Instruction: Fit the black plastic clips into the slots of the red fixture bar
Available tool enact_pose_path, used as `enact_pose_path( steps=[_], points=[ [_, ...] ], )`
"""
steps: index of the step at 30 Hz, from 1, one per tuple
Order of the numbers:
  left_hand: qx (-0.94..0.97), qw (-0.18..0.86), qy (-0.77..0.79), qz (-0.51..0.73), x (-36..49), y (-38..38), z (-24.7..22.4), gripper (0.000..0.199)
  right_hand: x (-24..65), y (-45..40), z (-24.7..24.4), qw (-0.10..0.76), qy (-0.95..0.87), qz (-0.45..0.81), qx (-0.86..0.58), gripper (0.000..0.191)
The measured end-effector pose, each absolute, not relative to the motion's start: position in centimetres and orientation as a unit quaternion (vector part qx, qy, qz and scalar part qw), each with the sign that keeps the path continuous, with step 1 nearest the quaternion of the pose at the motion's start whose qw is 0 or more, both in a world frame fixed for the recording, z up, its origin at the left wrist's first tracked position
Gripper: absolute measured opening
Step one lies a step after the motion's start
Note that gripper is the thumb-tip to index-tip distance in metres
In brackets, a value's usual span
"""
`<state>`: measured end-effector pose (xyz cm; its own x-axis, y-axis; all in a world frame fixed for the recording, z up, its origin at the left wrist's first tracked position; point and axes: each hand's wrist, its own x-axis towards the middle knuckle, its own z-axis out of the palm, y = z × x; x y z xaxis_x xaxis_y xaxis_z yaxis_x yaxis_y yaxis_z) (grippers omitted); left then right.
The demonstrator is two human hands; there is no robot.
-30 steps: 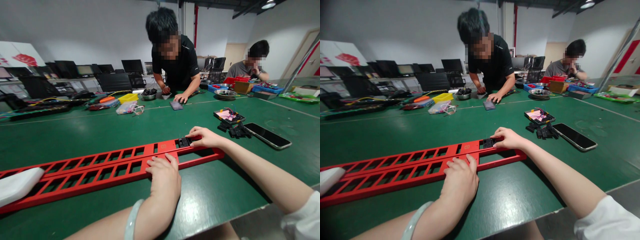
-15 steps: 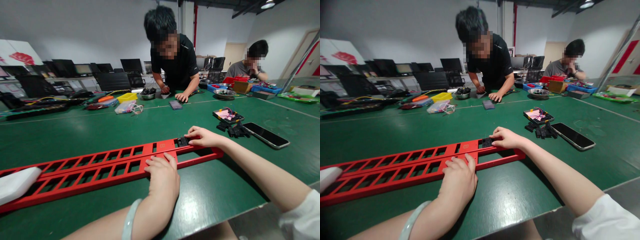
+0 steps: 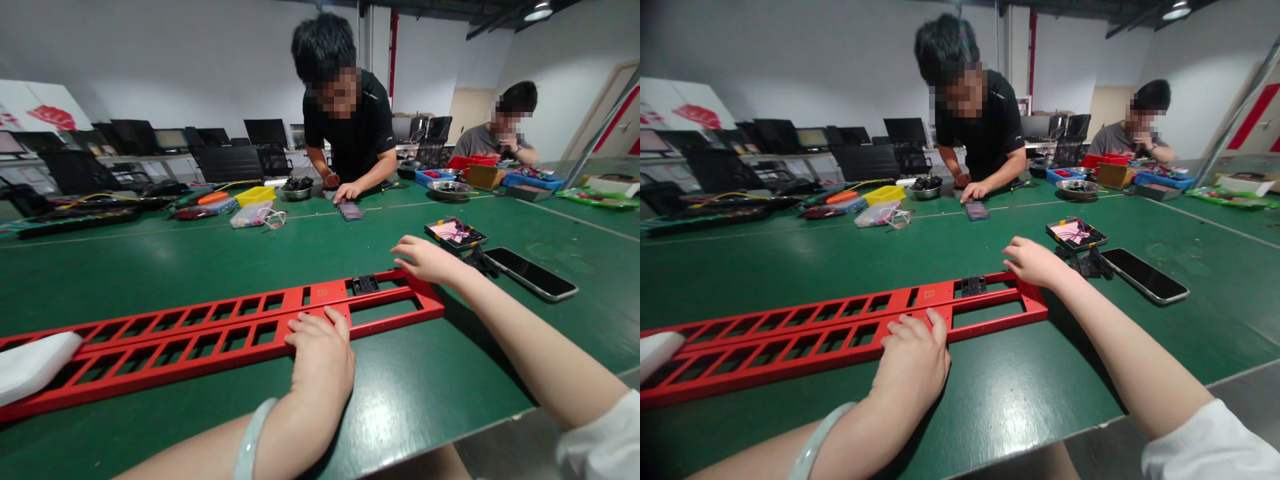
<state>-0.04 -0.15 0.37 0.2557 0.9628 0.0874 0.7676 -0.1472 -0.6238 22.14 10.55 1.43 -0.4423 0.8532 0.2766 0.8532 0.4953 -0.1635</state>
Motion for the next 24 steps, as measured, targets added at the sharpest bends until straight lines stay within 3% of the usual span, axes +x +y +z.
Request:
enact_pose_path(
  steps=[3, 6, 17, 24],
  points=[
    [-0.742, 0.298, -0.578, 0.163, -0.2, -0.2, 0.2, 0.049, 25.3, 11.6, 1.4, 0.041, -0.766, -0.055, -0.639, 0.026],
    [-0.744, 0.31, -0.571, 0.157, -0.4, -0.2, 0.0, 0.048, 28.3, 12.4, 0.8, -0.001, -0.718, -0.048, -0.694, 0.023],
    [-0.74, 0.319, -0.57, 0.158, -0.4, -0.1, 0.0, 0.047, 33.4, 13.3, 0.1, -0.032, -0.71, -0.011, -0.703, 0.025],
    [-0.739, 0.304, -0.579, 0.163, -0.2, 0.0, 0.5, 0.048, 32.1, 13.2, 0.4, -0.003, -0.758, 0.015, -0.653, 0.041]
  ],
)
